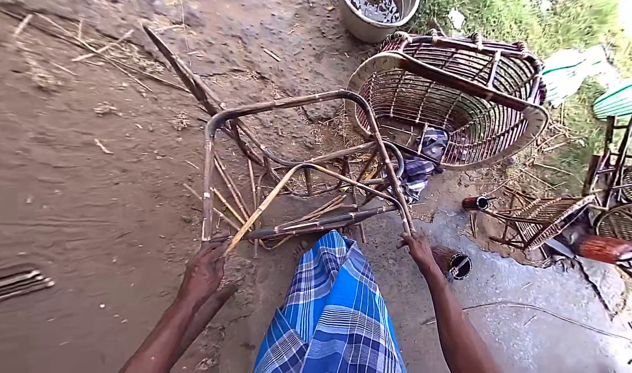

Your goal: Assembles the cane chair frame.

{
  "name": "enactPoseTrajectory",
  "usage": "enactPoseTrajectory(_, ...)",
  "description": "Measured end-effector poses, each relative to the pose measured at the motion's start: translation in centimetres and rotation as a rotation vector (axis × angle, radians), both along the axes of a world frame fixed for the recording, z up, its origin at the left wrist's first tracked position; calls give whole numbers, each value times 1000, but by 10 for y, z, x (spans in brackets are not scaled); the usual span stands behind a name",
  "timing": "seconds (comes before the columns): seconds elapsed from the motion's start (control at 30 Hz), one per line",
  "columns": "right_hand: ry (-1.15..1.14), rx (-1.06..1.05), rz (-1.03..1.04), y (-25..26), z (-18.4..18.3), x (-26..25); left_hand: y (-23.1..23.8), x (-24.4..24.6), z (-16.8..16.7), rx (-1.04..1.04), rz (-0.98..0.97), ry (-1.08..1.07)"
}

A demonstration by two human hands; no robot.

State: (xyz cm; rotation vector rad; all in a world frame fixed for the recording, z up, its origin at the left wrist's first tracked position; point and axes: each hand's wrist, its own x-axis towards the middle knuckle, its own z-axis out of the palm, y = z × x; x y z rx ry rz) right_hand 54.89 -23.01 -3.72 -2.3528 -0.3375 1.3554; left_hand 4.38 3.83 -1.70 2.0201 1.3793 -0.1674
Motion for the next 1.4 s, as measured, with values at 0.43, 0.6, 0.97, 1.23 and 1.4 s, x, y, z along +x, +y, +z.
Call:
enactPoseTrajectory(0.43,-45,-52,-100,9,-14,-11,-3,8,-1,76,-2,143)
enactPoseTrajectory(0.6,-45,-61,-117,10,-10,-7,0,9,7,63,141,96)
enactPoseTrajectory(0.97,-63,-83,-176,5,-19,-4,-6,-32,4,104,119,138)
enactPoseTrajectory(1.23,-50,-88,-148,3,-21,6,-3,-4,-2,9,48,301)
enactPoseTrajectory(1.4,-91,-24,37,-14,-4,26,-17,8,27,207,173,73)
